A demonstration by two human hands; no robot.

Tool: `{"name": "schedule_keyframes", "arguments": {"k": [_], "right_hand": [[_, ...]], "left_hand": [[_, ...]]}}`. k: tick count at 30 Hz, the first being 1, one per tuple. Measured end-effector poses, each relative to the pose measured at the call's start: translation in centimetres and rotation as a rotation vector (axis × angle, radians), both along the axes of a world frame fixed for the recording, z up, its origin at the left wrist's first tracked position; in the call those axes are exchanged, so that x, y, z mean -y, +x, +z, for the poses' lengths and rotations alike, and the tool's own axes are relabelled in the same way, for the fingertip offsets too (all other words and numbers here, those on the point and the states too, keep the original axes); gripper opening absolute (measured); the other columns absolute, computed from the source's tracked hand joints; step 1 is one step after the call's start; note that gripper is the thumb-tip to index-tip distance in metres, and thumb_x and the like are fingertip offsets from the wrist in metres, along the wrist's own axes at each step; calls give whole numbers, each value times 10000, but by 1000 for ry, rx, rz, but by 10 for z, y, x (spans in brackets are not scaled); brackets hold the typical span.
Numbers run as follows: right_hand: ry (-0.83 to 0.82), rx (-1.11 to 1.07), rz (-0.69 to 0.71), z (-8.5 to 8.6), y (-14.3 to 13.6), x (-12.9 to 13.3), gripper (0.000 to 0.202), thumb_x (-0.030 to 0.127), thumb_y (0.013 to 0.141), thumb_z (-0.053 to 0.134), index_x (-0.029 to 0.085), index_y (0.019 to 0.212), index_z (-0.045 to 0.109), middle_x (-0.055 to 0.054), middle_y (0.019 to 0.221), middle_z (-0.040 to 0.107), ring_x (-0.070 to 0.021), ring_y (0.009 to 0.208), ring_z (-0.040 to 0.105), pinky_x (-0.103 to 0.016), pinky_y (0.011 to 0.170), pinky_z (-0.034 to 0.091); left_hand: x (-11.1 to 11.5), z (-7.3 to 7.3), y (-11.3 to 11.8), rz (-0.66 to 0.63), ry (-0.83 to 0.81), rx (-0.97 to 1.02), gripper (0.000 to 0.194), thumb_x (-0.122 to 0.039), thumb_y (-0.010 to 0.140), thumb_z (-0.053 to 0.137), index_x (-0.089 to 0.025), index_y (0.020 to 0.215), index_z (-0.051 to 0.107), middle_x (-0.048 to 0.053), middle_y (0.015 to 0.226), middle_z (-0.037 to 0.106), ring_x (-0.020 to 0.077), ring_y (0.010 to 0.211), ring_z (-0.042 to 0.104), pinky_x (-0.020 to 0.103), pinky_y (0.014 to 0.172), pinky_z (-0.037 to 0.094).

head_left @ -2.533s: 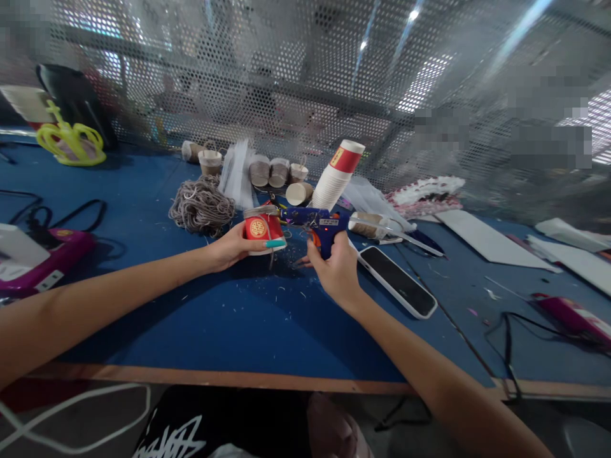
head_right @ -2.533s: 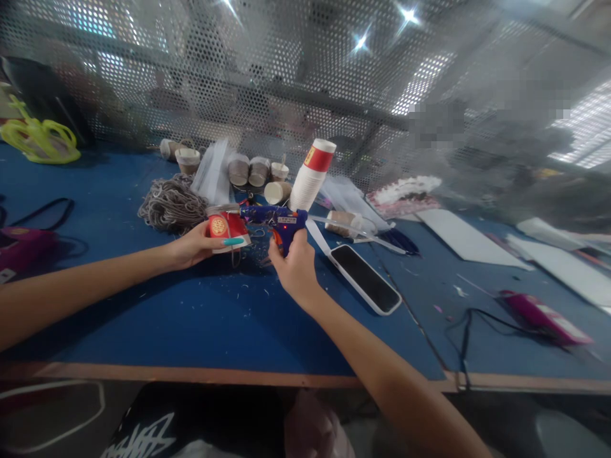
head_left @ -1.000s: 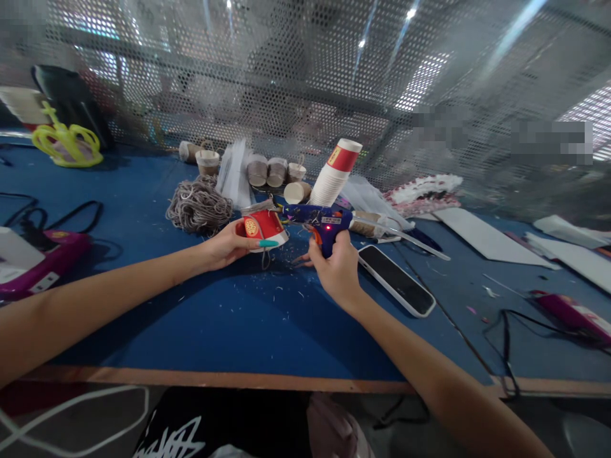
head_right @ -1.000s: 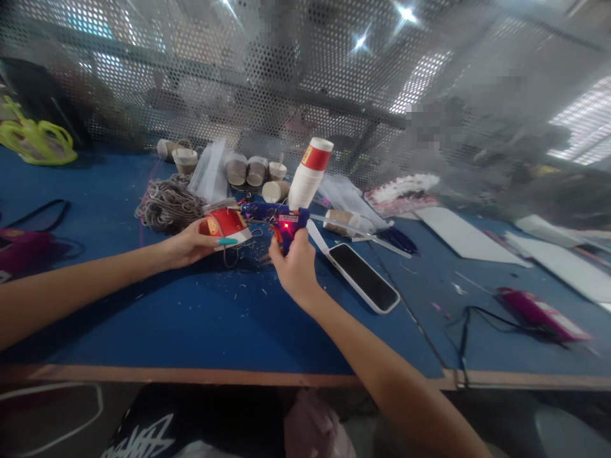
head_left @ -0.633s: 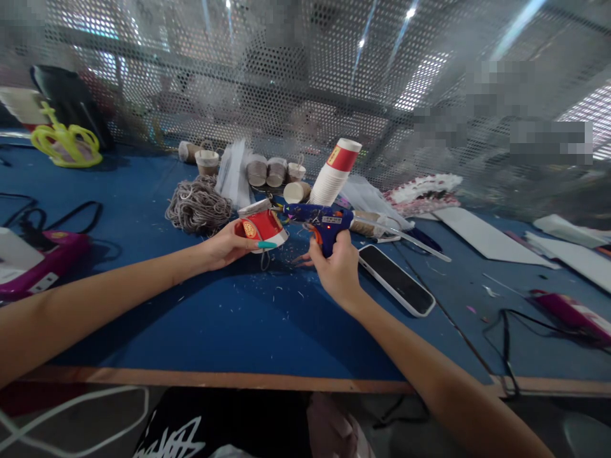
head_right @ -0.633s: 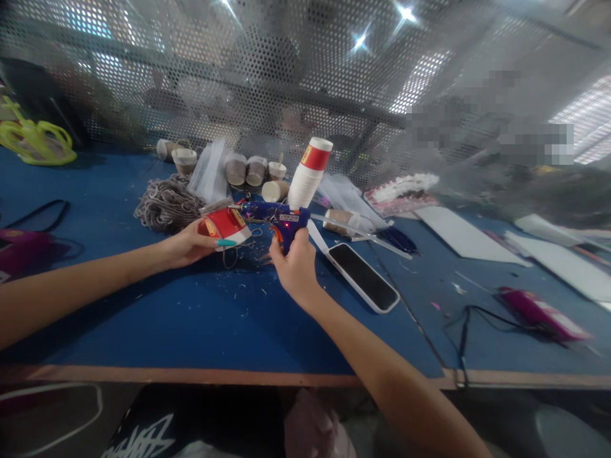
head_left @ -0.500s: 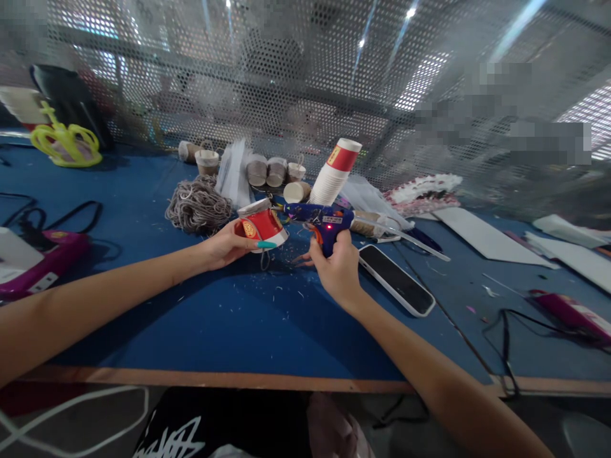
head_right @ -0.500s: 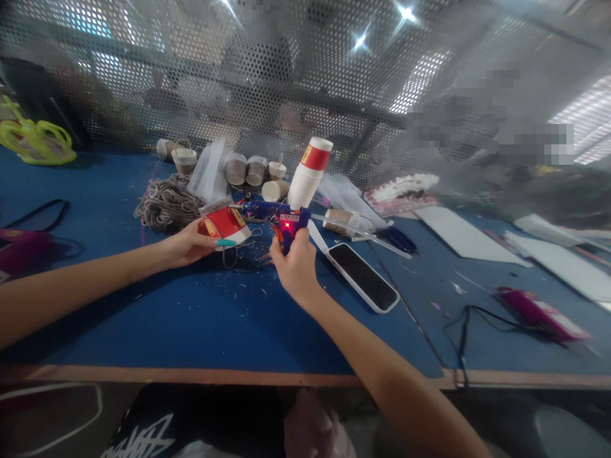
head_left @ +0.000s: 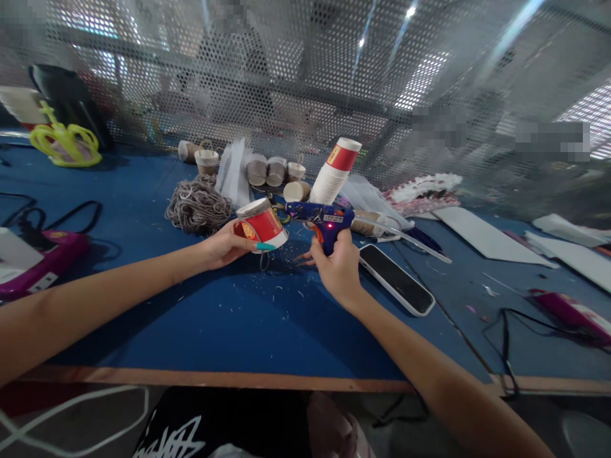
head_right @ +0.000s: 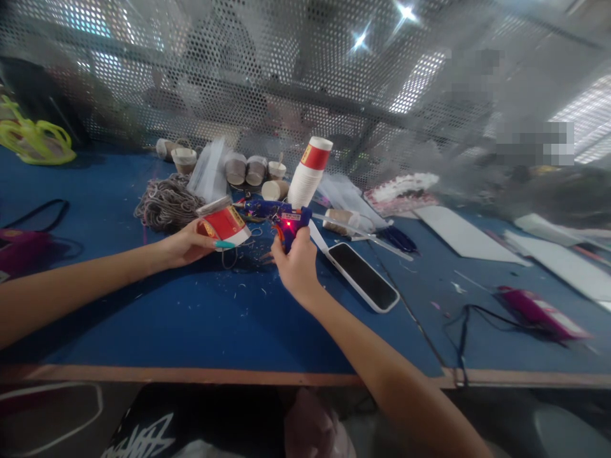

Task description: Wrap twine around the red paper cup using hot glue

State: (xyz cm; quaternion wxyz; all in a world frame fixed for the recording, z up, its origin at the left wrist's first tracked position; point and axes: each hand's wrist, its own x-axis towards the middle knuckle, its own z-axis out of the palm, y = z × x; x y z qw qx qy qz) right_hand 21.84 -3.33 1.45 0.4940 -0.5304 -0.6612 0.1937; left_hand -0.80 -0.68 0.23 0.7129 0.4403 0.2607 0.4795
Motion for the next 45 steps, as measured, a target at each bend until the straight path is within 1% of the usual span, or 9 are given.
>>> {"name": "schedule_keyframes", "arguments": {"k": [8, 12, 18, 22, 26, 29, 31, 34, 45], "right_hand": [[-78, -14, -69, 1, -1, -4, 358, 455, 770, 642, 233, 927, 409, -28, 740, 643, -215, 549, 682, -367, 489, 599], [-160, 47, -140, 1, 4, -15, 471, 567, 729, 669, 227, 905, 394, -53, 758, 650, -215, 516, 658, -378, 460, 567], [-87, 221, -244, 6, 16, -24, 416, 551, 716, 674, 259, 688, 380, -28, 598, 549, -275, 664, 643, -469, 661, 537], [61, 402, -294, 16, 20, -18, 354, 559, 814, 546, 250, 671, 451, -43, 576, 550, -280, 691, 626, -463, 694, 506], [506, 568, -141, 21, 18, -8, 164, 395, 854, 501, 240, 906, 517, -91, 858, 696, -284, 893, 626, -463, 798, 512], [727, 651, 85, 20, 11, 0, 279, 268, 827, 559, 253, 1079, 440, -98, 1236, 658, -281, 1193, 524, -508, 1018, 422], [744, 724, 208, 18, 6, 6, 364, 229, 815, 577, 265, 1123, 387, -84, 1361, 596, -272, 1294, 446, -544, 1105, 328], [712, 802, 300, 15, 1, 10, 366, 236, 822, 568, 285, 1121, 364, -43, 1363, 603, -259, 1331, 415, -577, 1158, 224], [648, 825, 313, 16, 5, 10, 268, 257, 845, 523, 284, 1104, 459, -18, 1242, 669, -245, 1257, 515, -555, 1204, 148]], "left_hand": [[-2, -1, -1, -37, 8, 29, 508, -3, 444, 809, -128, 922, 691, 44, 868, 752, 199, 827, 699, 338, 861, 525], [-4, 1, -4, 27, 0, 15, 482, -78, 478, 823, -133, 936, 682, 40, 883, 741, 191, 818, 689, 338, 863, 518], [-4, 5, -4, 100, -13, -70, 557, -156, 481, 849, -132, 1001, 652, 55, 891, 718, 204, 799, 681, 339, 805, 516], [-9, 5, -8, 135, 27, -171, 636, -238, 460, 882, -120, 1035, 637, 71, 895, 710, 210, 780, 674, 345, 766, 514], [-14, 4, -13, 136, 72, -222, 590, -334, 505, 870, -137, 1002, 622, 54, 855, 691, 197, 753, 656, 335, 726, 509], [-14, 3, -12, 133, 90, -254, 554, -407, 531, 847, -145, 969, 630, 37, 810, 676, 174, 706, 631, 312, 683, 497], [-12, 3, -9, 142, 91, -284, 534, -435, 535, 840, -147, 938, 639, 32, 786, 671, 165, 689, 619, 295, 657, 487], [-11, 4, -7, 165, 77, -304, 514, -460, 526, 836, -154, 892, 645, 22, 744, 662, 159, 657, 603, 282, 621, 477], [-12, 4, -7, 211, 38, -277, 410, -443, 588, 794, -154, 819, 618, 15, 709, 649, 150, 613, 608, 276, 586, 508]]}}
